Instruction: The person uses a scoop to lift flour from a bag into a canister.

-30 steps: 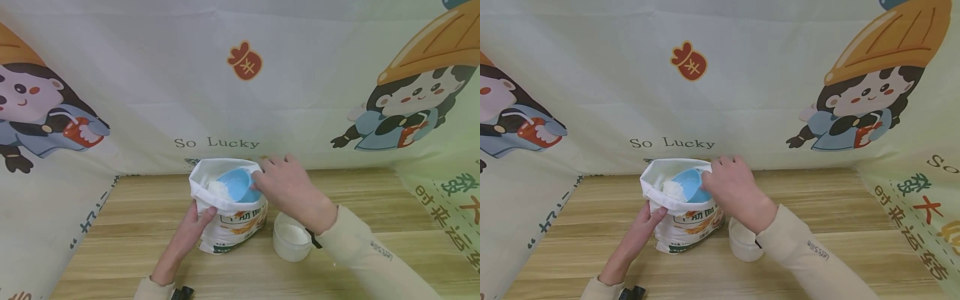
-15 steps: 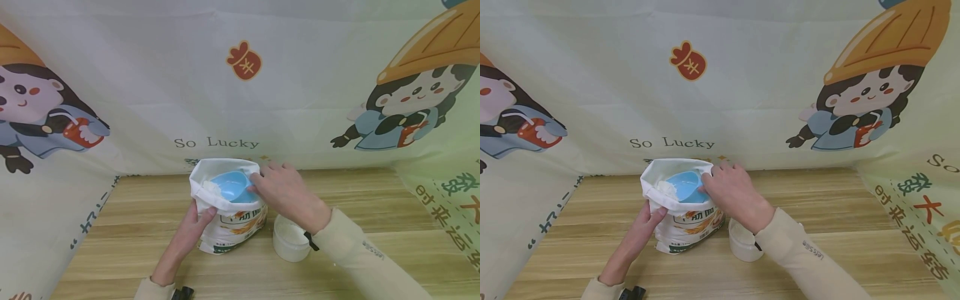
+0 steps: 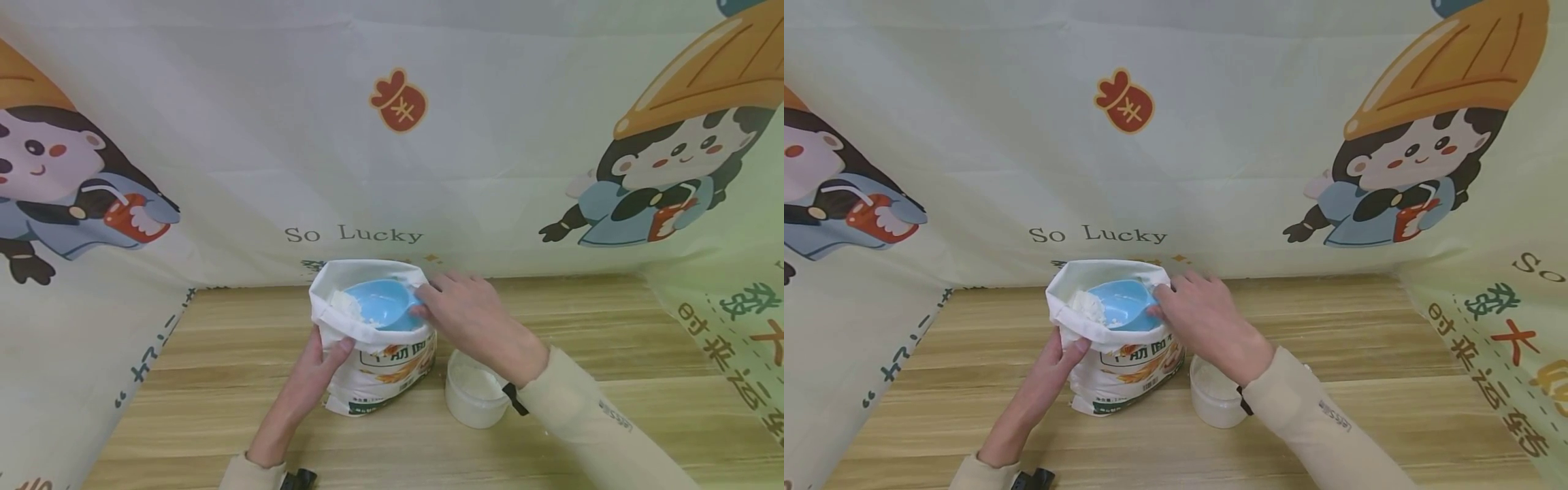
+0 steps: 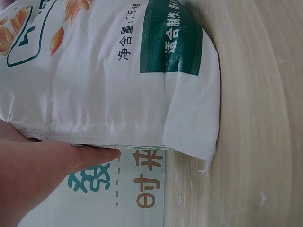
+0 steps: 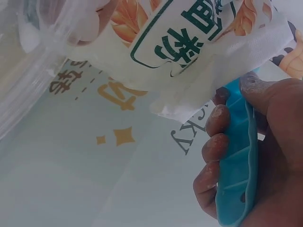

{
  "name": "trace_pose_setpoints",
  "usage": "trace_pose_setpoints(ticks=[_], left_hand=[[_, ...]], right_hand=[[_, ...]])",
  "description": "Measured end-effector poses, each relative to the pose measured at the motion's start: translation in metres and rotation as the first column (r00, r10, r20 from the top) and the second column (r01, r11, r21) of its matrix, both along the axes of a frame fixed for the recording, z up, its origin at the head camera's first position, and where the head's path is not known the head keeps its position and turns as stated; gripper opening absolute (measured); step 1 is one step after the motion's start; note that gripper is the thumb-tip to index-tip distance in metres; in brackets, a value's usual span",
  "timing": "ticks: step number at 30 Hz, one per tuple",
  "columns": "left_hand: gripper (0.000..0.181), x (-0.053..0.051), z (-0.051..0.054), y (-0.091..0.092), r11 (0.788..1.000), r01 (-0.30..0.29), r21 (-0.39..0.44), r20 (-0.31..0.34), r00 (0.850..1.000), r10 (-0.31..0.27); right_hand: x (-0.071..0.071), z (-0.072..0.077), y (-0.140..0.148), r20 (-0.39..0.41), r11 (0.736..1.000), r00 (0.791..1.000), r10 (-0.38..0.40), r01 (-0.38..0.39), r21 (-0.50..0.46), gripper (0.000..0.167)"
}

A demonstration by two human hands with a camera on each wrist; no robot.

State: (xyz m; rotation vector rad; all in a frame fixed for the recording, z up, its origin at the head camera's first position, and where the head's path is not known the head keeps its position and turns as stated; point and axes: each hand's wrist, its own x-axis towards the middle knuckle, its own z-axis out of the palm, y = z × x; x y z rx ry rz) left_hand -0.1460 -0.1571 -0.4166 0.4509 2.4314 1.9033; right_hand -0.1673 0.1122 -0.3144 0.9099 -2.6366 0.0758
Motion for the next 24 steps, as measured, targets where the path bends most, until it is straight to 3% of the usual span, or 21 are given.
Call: trace_pose_setpoints(ticks=[10,24], left_hand=[[0.061,0.000,0.001,0.000,1.000,0.005,0.001,0.002,1.000,-0.005],[0.065,0.001,0.001,0.000,1.000,-0.004,-0.014,0.033,0.999,0.005]], right_hand=[[0.001,-0.005,0.010,-0.063,0.994,0.998,0.025,-0.031,-0.100,0.026],[0.007,-0.004,0.019,0.010,0.987,1.000,-0.020,0.022,-0.158,0.027]])
